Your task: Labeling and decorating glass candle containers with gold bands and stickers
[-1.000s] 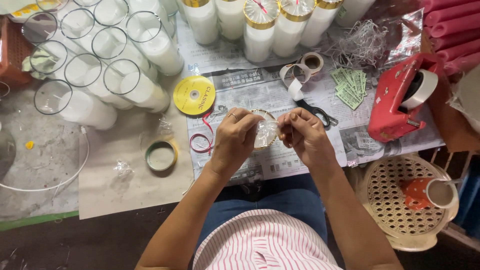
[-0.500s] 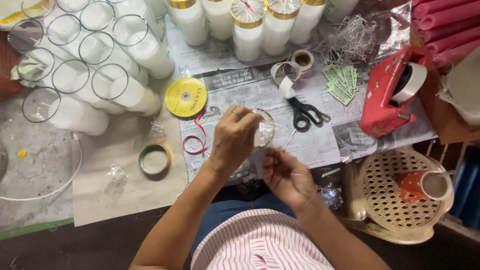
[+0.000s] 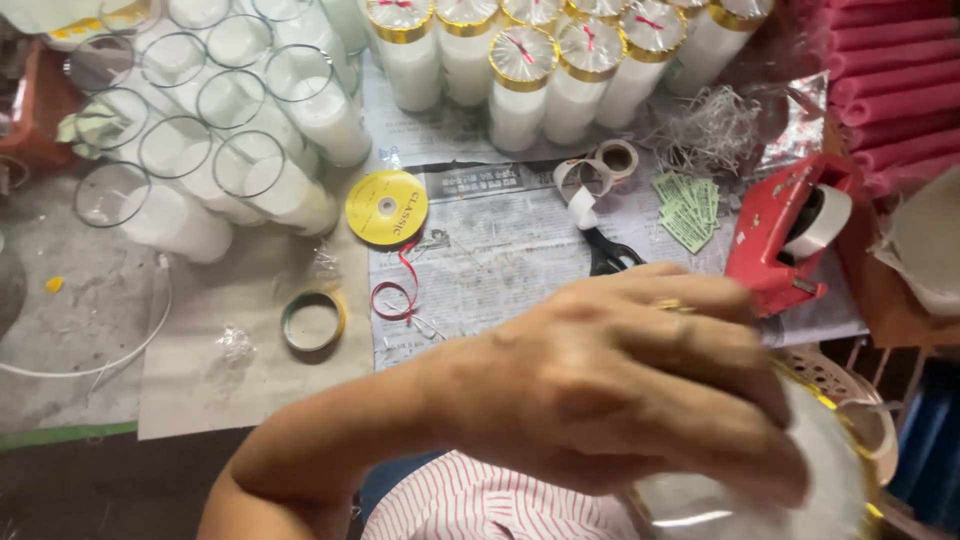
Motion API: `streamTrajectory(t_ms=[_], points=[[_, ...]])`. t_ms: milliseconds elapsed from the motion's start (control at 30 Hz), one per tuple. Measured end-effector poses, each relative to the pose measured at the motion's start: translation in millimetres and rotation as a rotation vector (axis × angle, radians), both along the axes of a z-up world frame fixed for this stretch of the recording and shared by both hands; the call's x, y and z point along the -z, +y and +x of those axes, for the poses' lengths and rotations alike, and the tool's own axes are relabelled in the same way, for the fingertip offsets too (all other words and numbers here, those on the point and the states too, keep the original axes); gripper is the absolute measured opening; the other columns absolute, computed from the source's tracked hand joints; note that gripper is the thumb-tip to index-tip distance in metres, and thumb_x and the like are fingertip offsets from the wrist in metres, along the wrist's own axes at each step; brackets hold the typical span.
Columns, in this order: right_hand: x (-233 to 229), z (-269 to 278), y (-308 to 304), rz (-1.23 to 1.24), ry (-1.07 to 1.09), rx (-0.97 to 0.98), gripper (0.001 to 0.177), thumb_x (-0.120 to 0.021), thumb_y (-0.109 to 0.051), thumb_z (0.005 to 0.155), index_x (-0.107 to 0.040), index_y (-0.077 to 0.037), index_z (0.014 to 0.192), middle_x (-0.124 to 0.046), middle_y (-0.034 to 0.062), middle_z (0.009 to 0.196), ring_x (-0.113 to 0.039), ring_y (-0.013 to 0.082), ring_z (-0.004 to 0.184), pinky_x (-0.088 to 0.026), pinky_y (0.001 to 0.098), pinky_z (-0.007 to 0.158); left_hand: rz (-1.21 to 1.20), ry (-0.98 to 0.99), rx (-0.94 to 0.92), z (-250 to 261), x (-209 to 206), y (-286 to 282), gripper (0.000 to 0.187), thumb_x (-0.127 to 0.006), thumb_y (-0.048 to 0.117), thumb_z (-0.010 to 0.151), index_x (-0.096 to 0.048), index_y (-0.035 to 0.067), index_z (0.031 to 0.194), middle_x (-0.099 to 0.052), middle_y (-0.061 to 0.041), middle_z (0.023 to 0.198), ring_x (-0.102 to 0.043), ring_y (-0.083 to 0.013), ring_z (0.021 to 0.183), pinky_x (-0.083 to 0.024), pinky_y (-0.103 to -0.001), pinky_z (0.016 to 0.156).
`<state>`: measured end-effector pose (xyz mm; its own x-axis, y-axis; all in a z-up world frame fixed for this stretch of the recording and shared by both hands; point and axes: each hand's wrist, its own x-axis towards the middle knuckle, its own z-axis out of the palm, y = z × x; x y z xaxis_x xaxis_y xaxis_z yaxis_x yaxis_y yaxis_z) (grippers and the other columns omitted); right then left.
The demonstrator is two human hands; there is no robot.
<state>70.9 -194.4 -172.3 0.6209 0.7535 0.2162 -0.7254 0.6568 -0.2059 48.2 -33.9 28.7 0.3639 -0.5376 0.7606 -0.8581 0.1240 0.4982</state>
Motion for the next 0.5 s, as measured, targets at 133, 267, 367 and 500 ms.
streamTrajectory(t_ms=[133, 267, 367, 500], points=[[-38, 35, -5, -0.045, -0.352, 0.082, 0.008, -0.060, -0.013, 0.098, -0.060, -0.011, 0.090, -0.058, -0.0008, 0.079, -0.053, 0.0121, 0.071, -0.041, 0.0286, 0.067, 0.182, -0.085, -0.121, -8, 21, -12, 0.033, -0.037, 0.023, 0.118, -0.066, 0.022, 0.134, -0.070, -0.003, 0.143, -0.077, -0.0342, 0.141, -0.063, -0.048, 0.120], [-51, 49, -15, -0.112, -0.681, 0.186, 0.013, -0.057, -0.016, 0.099, -0.059, -0.011, 0.088, -0.063, 0.0013, 0.079, -0.057, 0.0154, 0.071, -0.044, 0.0325, 0.071, 0.139, -0.005, -0.027, -18, 16, 7, 0.018, -0.053, 0.002, 0.112, -0.071, 0.001, 0.111, -0.069, -0.011, 0.117, -0.062, -0.0324, 0.105, -0.048, -0.050, 0.117], [-48, 52, -17, -0.148, -0.851, 0.242, 0.015, -0.056, -0.017, 0.100, -0.059, -0.011, 0.086, -0.065, 0.0024, 0.080, -0.058, 0.0170, 0.072, -0.045, 0.0344, 0.073, 0.373, -0.008, -0.193, -22, 61, 34, 0.018, -0.048, 0.008, 0.109, -0.066, 0.009, 0.107, -0.066, -0.007, 0.118, -0.059, -0.0348, 0.130, -0.044, -0.045, 0.097], [1, 39, 0, -0.432, -0.743, 0.413, 0.016, -0.055, -0.011, 0.103, -0.061, -0.002, 0.092, -0.065, 0.0133, 0.090, -0.060, 0.0246, 0.092, -0.049, 0.0344, 0.083, 0.249, 0.034, -0.552, -11, 126, 55, 0.009, -0.062, 0.012, 0.100, -0.066, 0.008, 0.094, -0.062, -0.009, 0.092, -0.059, -0.0326, 0.085, -0.049, -0.045, 0.080]])
